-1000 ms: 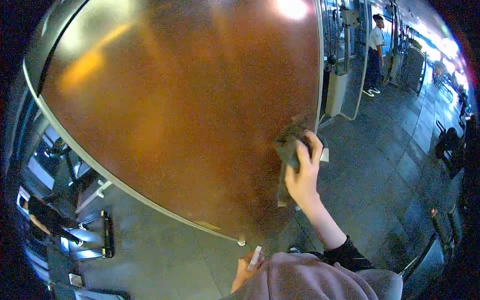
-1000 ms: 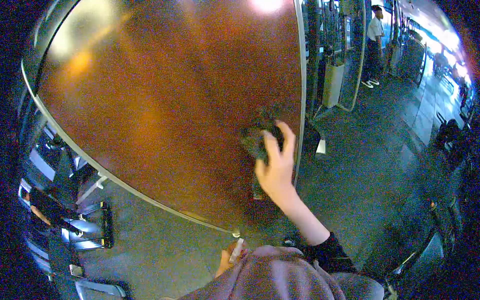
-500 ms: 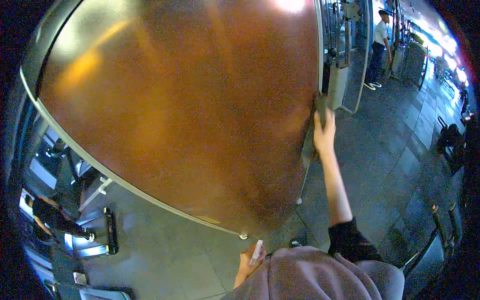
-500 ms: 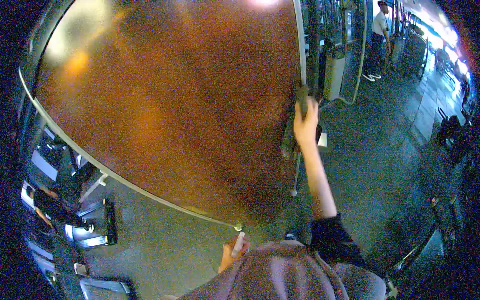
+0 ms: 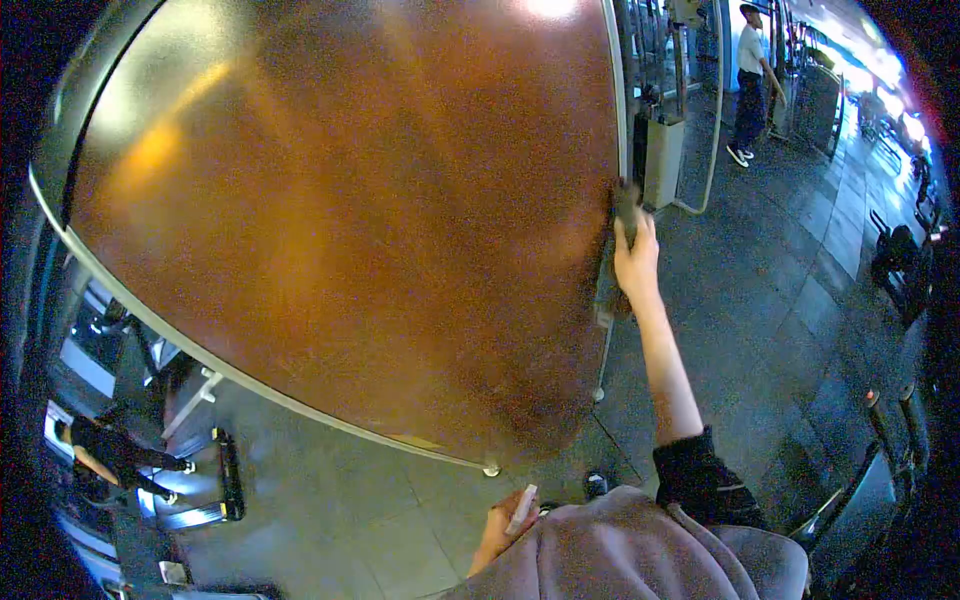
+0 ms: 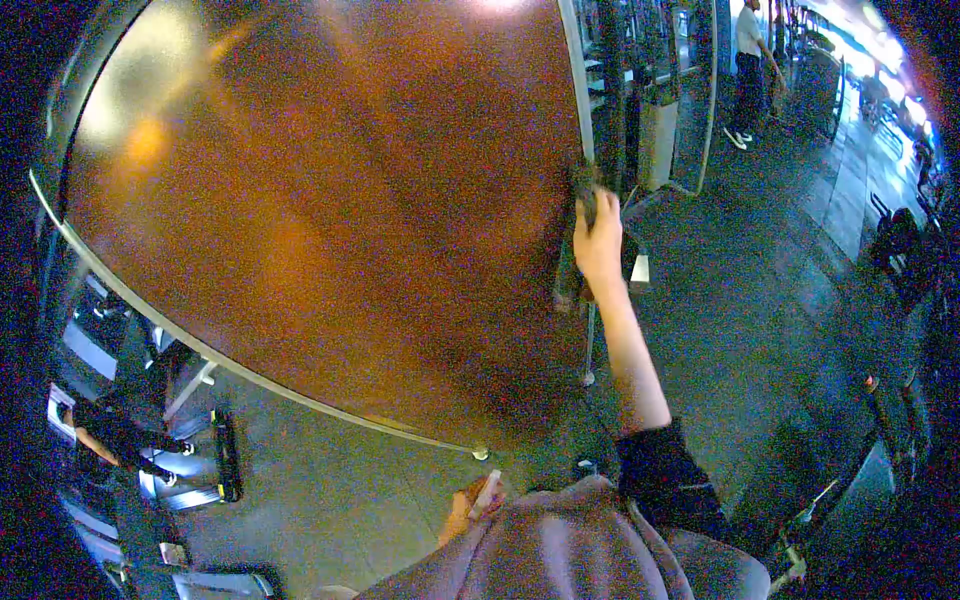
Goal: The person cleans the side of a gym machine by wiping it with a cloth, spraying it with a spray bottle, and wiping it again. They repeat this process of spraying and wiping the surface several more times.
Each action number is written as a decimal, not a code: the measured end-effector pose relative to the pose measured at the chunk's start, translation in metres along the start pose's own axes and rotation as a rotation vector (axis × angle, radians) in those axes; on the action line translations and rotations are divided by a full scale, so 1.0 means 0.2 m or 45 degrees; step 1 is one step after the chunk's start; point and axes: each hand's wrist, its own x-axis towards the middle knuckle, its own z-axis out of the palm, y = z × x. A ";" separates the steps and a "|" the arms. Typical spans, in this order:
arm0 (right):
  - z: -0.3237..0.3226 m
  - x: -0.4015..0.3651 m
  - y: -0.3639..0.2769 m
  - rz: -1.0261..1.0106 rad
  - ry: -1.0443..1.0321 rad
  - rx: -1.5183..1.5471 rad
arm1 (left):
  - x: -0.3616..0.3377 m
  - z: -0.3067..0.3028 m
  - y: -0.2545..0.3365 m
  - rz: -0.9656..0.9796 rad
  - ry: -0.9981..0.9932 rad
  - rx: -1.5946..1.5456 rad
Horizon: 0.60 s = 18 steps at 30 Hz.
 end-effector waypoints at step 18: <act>0.00 0.16 -0.14 0.099 0.112 0.306 | -0.03 -0.03 -0.21 0.056 0.149 -0.251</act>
